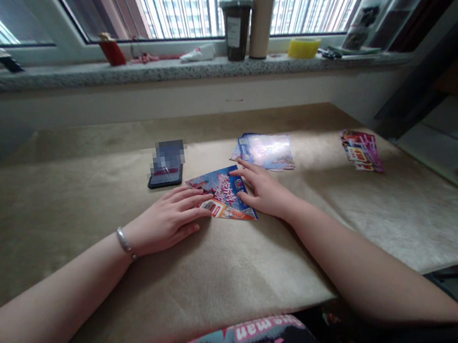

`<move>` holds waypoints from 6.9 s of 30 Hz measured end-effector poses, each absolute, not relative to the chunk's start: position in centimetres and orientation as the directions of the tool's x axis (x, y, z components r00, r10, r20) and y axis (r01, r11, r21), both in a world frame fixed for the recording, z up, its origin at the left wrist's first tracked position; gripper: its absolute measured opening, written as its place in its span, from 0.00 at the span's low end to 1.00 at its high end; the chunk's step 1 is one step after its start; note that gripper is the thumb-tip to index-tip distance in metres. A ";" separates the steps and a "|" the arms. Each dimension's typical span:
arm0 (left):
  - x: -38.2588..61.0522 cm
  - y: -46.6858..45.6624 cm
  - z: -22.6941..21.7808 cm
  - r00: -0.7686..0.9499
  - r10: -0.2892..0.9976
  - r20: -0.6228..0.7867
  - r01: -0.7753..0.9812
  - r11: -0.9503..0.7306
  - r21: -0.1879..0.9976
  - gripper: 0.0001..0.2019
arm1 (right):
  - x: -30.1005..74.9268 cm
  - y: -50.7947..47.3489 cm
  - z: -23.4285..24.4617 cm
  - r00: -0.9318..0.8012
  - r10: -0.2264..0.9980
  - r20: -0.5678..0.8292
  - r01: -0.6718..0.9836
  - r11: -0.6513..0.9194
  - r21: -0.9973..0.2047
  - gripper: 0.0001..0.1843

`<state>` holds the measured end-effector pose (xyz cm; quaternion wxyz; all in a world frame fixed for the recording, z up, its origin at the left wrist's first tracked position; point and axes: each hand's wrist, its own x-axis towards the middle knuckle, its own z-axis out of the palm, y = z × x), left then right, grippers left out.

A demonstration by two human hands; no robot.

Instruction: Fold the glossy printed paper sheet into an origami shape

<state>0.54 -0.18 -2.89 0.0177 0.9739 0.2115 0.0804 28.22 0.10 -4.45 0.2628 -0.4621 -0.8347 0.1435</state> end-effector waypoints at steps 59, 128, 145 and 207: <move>0.6 -0.1 -3.0 0.791 0.513 0.332 0.540 -0.841 0.012 0.12 | 27.3 -0.9 -3.6 -0.546 0.735 0.402 0.715 0.659 -0.234 0.13; 1.0 -0.8 -3.3 0.880 0.378 0.287 0.383 -0.923 0.039 0.17 | 28.0 0.3 -3.8 -0.290 0.953 0.084 0.910 0.302 -0.285 0.09; 1.8 -1.2 -3.2 0.881 0.399 0.253 0.423 -0.905 -0.044 0.17 | 27.5 0.3 -3.5 -0.260 0.963 0.075 0.920 0.271 -0.283 0.08; 1.4 -0.4 -2.9 0.890 0.361 0.278 0.352 -0.932 0.084 0.15 | 23.8 -0.4 -4.4 -0.438 0.871 0.224 0.831 0.487 -0.267 0.08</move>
